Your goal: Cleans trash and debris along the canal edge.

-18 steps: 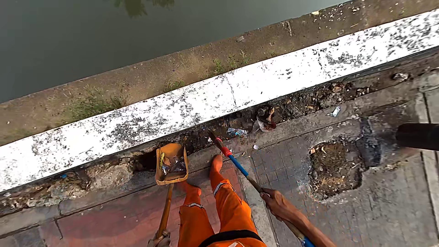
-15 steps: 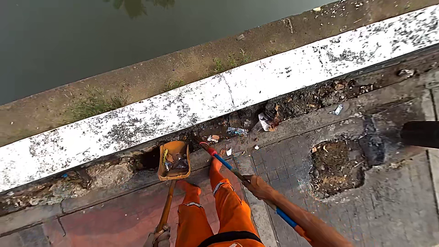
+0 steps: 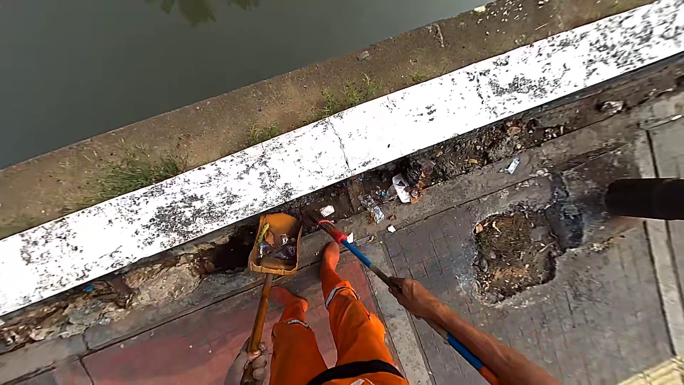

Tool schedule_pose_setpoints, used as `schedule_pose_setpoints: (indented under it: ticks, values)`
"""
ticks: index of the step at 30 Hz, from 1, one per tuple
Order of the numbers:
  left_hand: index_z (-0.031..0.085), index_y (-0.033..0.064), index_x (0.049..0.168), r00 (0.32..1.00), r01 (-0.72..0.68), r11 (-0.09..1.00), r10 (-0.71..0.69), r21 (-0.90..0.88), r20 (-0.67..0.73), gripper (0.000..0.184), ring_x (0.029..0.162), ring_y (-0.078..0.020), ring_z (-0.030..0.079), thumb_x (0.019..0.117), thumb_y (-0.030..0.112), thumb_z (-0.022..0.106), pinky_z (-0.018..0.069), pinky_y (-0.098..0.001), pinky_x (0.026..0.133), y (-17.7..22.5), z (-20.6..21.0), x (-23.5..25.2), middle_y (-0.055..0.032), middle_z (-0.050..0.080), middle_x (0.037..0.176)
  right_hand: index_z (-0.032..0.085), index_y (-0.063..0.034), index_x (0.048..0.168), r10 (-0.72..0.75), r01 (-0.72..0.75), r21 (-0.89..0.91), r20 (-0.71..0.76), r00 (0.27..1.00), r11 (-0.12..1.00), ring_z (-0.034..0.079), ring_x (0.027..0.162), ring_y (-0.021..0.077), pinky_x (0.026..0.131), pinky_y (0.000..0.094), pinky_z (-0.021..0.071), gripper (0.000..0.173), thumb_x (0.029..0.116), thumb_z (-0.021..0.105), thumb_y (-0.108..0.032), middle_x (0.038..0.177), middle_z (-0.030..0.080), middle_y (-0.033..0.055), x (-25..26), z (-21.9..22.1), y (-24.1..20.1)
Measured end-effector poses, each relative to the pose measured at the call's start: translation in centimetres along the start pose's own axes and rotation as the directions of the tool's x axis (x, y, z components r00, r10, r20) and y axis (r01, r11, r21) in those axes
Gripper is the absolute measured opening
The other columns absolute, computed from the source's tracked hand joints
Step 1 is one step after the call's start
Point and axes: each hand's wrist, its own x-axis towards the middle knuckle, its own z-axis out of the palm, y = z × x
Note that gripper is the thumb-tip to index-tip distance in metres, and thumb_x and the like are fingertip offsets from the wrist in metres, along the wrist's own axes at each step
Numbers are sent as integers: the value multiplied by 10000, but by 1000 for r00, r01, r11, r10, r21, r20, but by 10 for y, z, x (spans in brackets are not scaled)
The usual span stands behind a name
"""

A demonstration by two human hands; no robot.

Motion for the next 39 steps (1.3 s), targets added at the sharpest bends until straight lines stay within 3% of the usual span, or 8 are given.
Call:
schedule_pose_setpoints:
  ticks: [4,7,10,15,29,32,34,39]
  values:
    - [464,138,1254,999,40,985,-37,169,-21,272,513,-40,579,1009,81,361,482,-158,409,14,19,9,-34,614,862,602,-36,1266,53,-52,25,-41,998,998,687,913,377,820,562,543,352,1095,431,-292,1045,671,231,23,-16,28]
    - [469,126,1192,997,77,968,-74,240,-22,203,501,-42,568,1028,79,359,475,-161,402,25,45,17,-25,596,805,555,-140,1415,105,-68,275,-122,987,959,636,657,277,631,469,555,402,1102,429,-359,877,650,155,-35,3,65]
    - [481,101,1148,993,118,926,-119,357,-18,166,489,-50,544,1025,90,371,462,-166,395,37,69,35,-28,569,777,458,-212,1553,189,-73,619,-124,974,782,515,462,172,443,355,480,479,1102,440,-371,704,586,70,-92,30,89]
    - [513,68,1097,986,163,864,-162,477,-43,138,488,-81,570,1040,130,404,494,-190,409,49,104,60,-40,570,723,437,-192,1567,358,24,854,-243,902,520,468,416,151,382,325,430,480,1107,434,-327,640,548,48,-100,43,121]
    - [506,148,1242,984,171,760,-95,627,-154,232,496,-69,549,1031,128,410,448,-182,381,51,300,95,-51,596,841,545,-27,1256,541,209,924,-359,761,319,511,448,123,452,283,487,320,1116,341,-229,649,505,51,125,-243,262]
    - [516,126,1148,972,220,762,-116,609,-206,179,485,-72,550,1050,185,378,448,-181,378,52,346,91,-53,599,808,463,-44,1404,405,54,815,-343,848,577,636,646,228,630,405,565,377,1108,341,-243,919,615,156,140,-211,228]
    - [525,107,1086,963,247,771,-130,587,-235,195,474,-66,543,1055,221,370,441,-171,376,52,372,88,-52,599,784,436,-90,1475,334,23,791,-285,898,612,636,627,237,597,420,564,421,1114,341,-285,905,626,149,106,-173,217]
    - [509,116,1118,967,174,876,-65,450,-246,165,599,-67,606,1036,205,397,472,-151,451,25,402,72,-56,623,891,441,-189,1554,165,67,984,-95,982,165,435,409,126,376,290,398,454,1122,379,-314,611,503,27,-32,-107,252]
